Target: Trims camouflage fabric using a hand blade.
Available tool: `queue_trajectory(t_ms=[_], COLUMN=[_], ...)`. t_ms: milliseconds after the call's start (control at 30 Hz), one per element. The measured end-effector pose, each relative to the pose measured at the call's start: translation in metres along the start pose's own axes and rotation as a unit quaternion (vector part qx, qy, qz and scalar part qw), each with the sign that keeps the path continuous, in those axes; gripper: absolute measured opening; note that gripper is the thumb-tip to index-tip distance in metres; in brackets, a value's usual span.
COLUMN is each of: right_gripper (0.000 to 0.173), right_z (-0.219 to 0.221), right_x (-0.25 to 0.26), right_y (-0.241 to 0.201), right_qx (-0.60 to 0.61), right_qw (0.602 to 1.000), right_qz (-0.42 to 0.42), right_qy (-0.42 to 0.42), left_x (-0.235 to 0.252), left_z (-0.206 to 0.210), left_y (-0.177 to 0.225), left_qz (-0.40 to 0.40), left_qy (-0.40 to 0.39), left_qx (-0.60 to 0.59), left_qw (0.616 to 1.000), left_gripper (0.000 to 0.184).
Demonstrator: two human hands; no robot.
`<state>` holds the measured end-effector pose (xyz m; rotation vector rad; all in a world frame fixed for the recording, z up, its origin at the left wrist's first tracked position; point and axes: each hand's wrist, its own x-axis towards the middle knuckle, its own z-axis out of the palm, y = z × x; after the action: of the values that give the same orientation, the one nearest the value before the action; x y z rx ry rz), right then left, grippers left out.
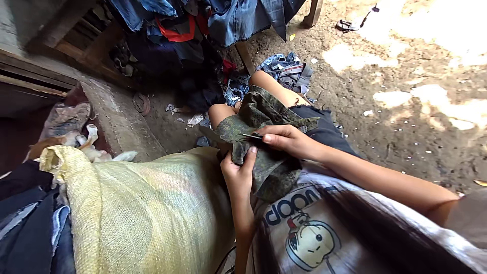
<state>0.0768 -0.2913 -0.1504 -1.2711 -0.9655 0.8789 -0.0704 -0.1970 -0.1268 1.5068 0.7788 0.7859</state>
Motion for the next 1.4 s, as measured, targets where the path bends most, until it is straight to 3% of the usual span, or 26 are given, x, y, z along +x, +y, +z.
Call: queue_trajectory(t_ms=[133, 200, 267, 333, 400, 500, 700, 933, 1133, 1267, 1400], right_gripper=[0.03, 0.03, 0.036, 0.045, 0.053, 0.058, 0.043, 0.04, 0.032, 0.021, 0.022], right_z=[-0.006, -0.009, -0.012, -0.008, -0.006, -0.005, 0.0, 0.016, 0.012, 0.002, -0.003], right_x=[0.004, 0.004, 0.004, 0.004, 0.003, 0.002, -0.002, -0.005, -0.001, 0.007, 0.01], right_y=[-0.003, -0.004, -0.001, 0.003, 0.005, -0.001, -0.002, 0.005, 0.0, -0.006, -0.01], right_qx=[0.084, 0.019, -0.122, -0.282, -0.364, -0.386, -0.389, -0.324, -0.101, 0.071, 0.032], right_qw=[0.994, 0.999, 0.991, 0.954, 0.921, 0.911, 0.899, 0.915, 0.99, 0.996, 0.998], right_qz=[0.056, 0.028, -0.02, -0.102, -0.141, -0.145, -0.199, -0.222, -0.094, 0.008, -0.009], right_qy=[-0.037, -0.043, -0.053, -0.009, 0.011, 0.0, 0.016, 0.093, 0.011, -0.052, -0.049], left_x=[0.003, 0.003, 0.004, 0.004, 0.003, 0.0, -0.001, -0.008, -0.007, -0.004, 0.003], left_z=[0.001, 0.003, 0.004, 0.003, 0.003, 0.001, -0.001, 0.012, 0.013, 0.011, 0.004], left_y=[0.0, -0.002, -0.005, -0.005, -0.002, 0.0, 0.007, 0.012, 0.004, 0.001, 0.002], left_qz=[-0.027, -0.015, 0.006, 0.017, 0.015, 0.022, 0.019, -0.025, -0.046, -0.064, -0.047], left_qy=[0.001, 0.025, 0.056, 0.069, 0.066, 0.056, 0.045, 0.067, 0.062, 0.061, 0.011], left_qx=[0.0, 0.014, 0.03, 0.038, 0.028, 0.016, -0.015, -0.091, -0.111, -0.133, -0.119], left_qw=[1.0, 0.999, 0.998, 0.997, 0.997, 0.998, 0.999, 0.993, 0.991, 0.987, 0.992], left_gripper=[0.012, 0.014, 0.013, 0.017, 0.019, 0.018, 0.017, 0.018, 0.015, 0.015, 0.015])
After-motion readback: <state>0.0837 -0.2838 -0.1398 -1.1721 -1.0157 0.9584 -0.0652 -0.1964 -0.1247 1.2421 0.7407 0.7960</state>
